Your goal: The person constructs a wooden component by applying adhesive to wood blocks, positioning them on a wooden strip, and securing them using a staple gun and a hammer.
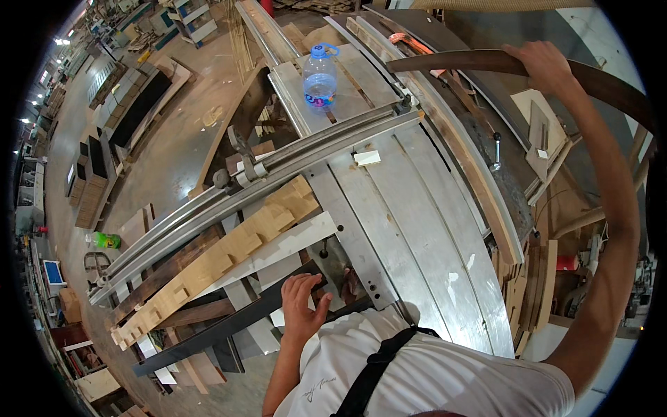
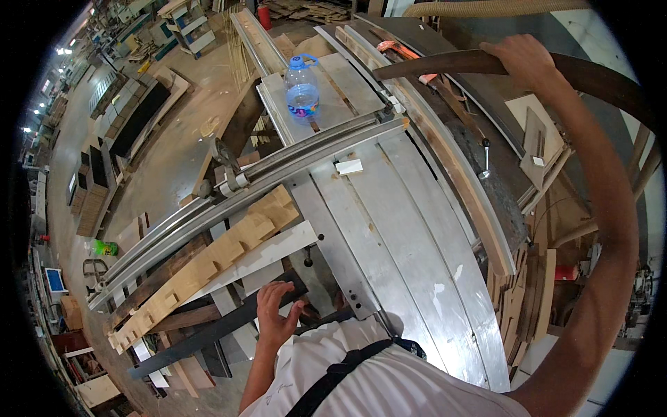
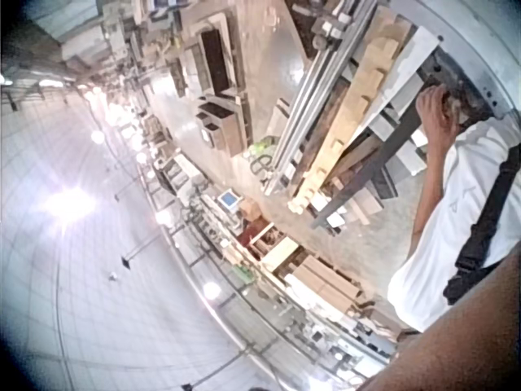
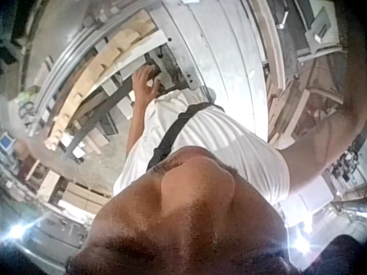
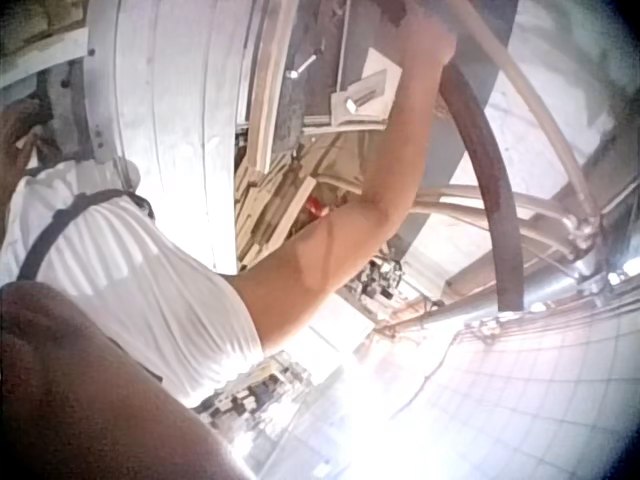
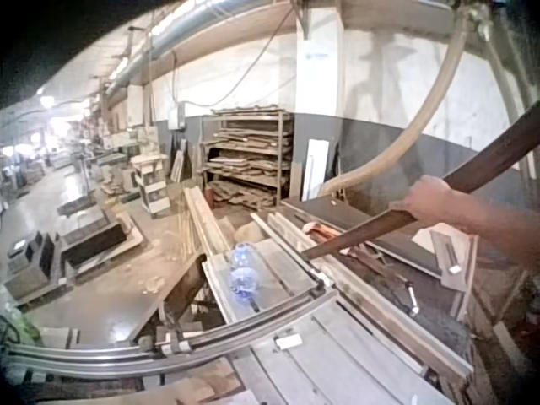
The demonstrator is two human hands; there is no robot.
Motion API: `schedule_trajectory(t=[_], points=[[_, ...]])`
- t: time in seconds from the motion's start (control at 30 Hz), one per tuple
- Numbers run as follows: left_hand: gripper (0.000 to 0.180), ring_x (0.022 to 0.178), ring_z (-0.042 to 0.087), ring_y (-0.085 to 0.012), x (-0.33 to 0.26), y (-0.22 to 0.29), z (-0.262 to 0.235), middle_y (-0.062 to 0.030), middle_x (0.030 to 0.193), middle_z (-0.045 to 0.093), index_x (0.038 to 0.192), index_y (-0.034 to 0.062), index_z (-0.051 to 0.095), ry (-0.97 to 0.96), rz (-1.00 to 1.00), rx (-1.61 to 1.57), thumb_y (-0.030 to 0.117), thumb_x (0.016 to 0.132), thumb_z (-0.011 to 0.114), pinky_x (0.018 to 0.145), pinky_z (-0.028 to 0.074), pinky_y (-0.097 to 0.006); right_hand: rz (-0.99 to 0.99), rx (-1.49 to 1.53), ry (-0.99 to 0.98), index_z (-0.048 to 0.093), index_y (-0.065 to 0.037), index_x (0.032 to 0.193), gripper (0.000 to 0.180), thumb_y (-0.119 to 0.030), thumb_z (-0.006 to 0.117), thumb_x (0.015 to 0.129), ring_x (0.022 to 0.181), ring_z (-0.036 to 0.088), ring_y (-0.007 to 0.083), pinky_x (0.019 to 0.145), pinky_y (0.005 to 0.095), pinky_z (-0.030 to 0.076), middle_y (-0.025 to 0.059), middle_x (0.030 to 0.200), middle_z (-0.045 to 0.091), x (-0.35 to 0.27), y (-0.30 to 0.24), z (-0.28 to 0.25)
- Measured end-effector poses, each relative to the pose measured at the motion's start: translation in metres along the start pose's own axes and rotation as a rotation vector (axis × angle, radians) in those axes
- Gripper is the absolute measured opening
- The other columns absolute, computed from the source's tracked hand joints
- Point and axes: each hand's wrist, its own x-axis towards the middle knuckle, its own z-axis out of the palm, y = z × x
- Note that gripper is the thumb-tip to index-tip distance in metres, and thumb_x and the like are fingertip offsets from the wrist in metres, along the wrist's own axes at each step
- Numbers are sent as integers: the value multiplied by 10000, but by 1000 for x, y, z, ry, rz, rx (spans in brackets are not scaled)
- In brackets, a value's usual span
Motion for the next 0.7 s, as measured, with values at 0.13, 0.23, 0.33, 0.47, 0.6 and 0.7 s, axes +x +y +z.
schedule_trajectory(t=[0.13, 0.23, 0.33, 0.47, 0.6, 0.7], points=[[445, 1138, 628, -343, -3, 0, 0, -109, 1113, 701, 1175, 50, 667, 12, 12, -13, 190, 785, 830, 1035, 430, -482, -41, -34, 43, 640, -160, 1371, 723, -50, 814, 679, 933, 722, 332, 825, 452, 581, 118, 966, 741, -14, 12, 1], [450, 1142, 626, -340, -8, 0, 1, -101, 1113, 702, 1178, 53, 664, 22, 13, -23, 193, 785, 831, 1041, 424, -483, -28, -34, 2, 651, -160, 1365, 728, -49, 823, 666, 940, 722, 335, 828, 456, 581, 123, 957, 740, -24, 8, -17], [456, 1145, 623, -335, -11, 2, 4, -96, 1109, 704, 1187, 56, 660, 20, 28, -41, 198, 788, 829, 1041, 421, -483, 28, -28, -175, 574, -164, 1444, 844, -55, 834, 649, 994, 682, 317, 869, 439, 551, 107, 985, 695, -34, 13, -23], [466, 1144, 621, -332, -15, 5, 2, -95, 1098, 704, 1192, 54, 655, 23, 47, -49, 198, 785, 831, 1039, 417, -478, -14, -41, -75, 634, -170, 1389, 744, -65, 822, 678, 955, 707, 341, 859, 462, 564, 123, 958, 731, -56, 22, -19], [462, 1139, 619, -334, -23, 9, 2, -100, 1086, 701, 1192, 52, 655, 39, 63, -65, 187, 784, 825, 1038, 413, -475, -6, -1, -74, 625, -185, 1397, 740, -99, 833, 693, 1032, 679, 322, 932, 457, 531, 95, 992, 713, -86, 31, -20], [448, 1139, 622, -344, -27, 10, 3, -108, 1088, 709, 1207, 43, 656, 24, 76, -79, 199, 818, 814, 1034, 428, -463, -5, 19, -49, 623, -213, 1398, 759, -87, 843, 683, 1074, 660, 312, 964, 455, 510, 69, 1020, 701, -119, 36, -27]])
